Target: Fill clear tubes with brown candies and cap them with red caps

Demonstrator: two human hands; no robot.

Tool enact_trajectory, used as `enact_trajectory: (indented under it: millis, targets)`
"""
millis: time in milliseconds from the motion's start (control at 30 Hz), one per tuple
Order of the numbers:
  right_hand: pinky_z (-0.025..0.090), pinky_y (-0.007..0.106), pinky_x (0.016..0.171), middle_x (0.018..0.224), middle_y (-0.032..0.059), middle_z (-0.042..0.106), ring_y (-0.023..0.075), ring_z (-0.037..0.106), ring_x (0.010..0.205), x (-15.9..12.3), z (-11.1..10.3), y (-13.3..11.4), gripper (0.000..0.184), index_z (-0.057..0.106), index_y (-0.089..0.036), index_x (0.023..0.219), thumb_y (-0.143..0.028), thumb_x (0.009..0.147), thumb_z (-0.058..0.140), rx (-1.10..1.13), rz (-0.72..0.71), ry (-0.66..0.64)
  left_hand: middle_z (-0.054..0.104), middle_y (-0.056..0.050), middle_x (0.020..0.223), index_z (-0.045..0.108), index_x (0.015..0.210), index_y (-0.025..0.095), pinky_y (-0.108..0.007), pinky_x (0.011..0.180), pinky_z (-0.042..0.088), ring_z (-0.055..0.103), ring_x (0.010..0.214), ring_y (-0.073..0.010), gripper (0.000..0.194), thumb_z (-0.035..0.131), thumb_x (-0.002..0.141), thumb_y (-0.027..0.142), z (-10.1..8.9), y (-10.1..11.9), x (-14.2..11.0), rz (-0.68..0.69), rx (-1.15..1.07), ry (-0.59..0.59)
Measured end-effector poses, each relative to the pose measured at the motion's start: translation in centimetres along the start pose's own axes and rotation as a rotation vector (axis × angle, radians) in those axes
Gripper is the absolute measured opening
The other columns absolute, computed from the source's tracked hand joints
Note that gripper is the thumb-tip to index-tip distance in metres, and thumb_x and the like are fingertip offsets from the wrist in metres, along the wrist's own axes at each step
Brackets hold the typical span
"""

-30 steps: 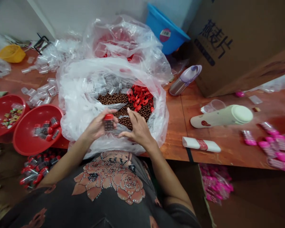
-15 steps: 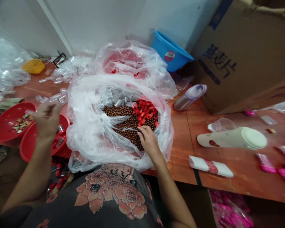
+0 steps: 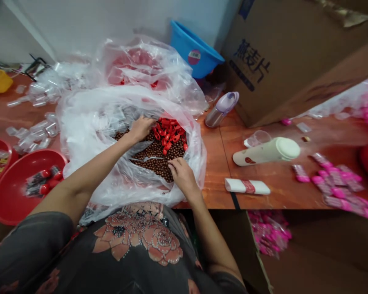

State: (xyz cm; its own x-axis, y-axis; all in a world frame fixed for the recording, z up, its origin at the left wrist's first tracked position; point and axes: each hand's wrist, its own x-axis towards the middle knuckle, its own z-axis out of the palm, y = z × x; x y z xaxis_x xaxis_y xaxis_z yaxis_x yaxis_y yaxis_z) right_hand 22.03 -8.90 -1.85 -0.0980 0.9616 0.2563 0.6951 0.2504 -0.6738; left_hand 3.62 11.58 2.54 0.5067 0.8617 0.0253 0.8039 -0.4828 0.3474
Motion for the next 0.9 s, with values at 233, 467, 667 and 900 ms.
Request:
enact_trajectory:
  millis: [233, 467, 667, 900]
  targets:
    - [0.056, 0.044, 0.088, 0.098, 0.0087, 0.067, 0.0241, 0.065, 0.097, -1.4, -0.7, 0.9, 0.026, 0.071, -0.022, 0.103, -0.023, 0.098, 0.046, -0.072, 0.055, -0.047, 0.071, -0.007, 0.093, 0.071, 0.11, 0.014, -0.03, 0.08, 0.044, 0.064, 0.085, -0.0215, 0.031, 0.066, 0.082, 0.027, -1.1, 0.6, -5.8, -0.092, -0.371, -0.133]
    - [0.053, 0.043, 0.094, 0.109, 0.0104, 0.068, 0.0241, 0.064, 0.104, -1.5, -1.0, 0.5, 0.031, 0.066, -0.022, 0.113, -0.015, 0.097, 0.041, -0.051, 0.121, -0.008, 0.072, -0.003, 0.07, 0.08, 0.081, 0.017, -0.029, 0.068, 0.04, 0.061, 0.067, -0.0184, 0.015, 0.071, 0.071, 0.024, 2.1, 4.0, -8.5, -0.115, -0.333, -0.578]
    - [0.054, 0.044, 0.093, 0.106, 0.0091, 0.066, 0.0231, 0.064, 0.103, -2.2, -1.4, 0.9, 0.029, 0.064, -0.024, 0.111, -0.017, 0.096, 0.04, 0.005, 0.189, 0.179, 0.073, -0.005, 0.077, 0.079, 0.085, 0.015, -0.03, 0.072, 0.043, 0.063, 0.072, -0.019, 0.016, 0.074, 0.071, 0.02, 6.4, 7.2, -6.8, -0.147, -0.541, -0.382]
    - [0.062, 0.036, 0.073, 0.104, 0.0066, 0.063, 0.0182, 0.067, 0.084, -2.5, -1.3, 1.3, 0.025, 0.063, -0.025, 0.11, -0.027, 0.099, 0.041, 0.188, 0.301, 0.338, 0.069, -0.001, 0.073, 0.073, 0.089, 0.013, -0.028, 0.073, 0.047, 0.061, 0.07, -0.015, 0.018, 0.074, 0.072, 0.02, 10.0, 9.0, -7.0, -0.235, -1.078, -0.203]
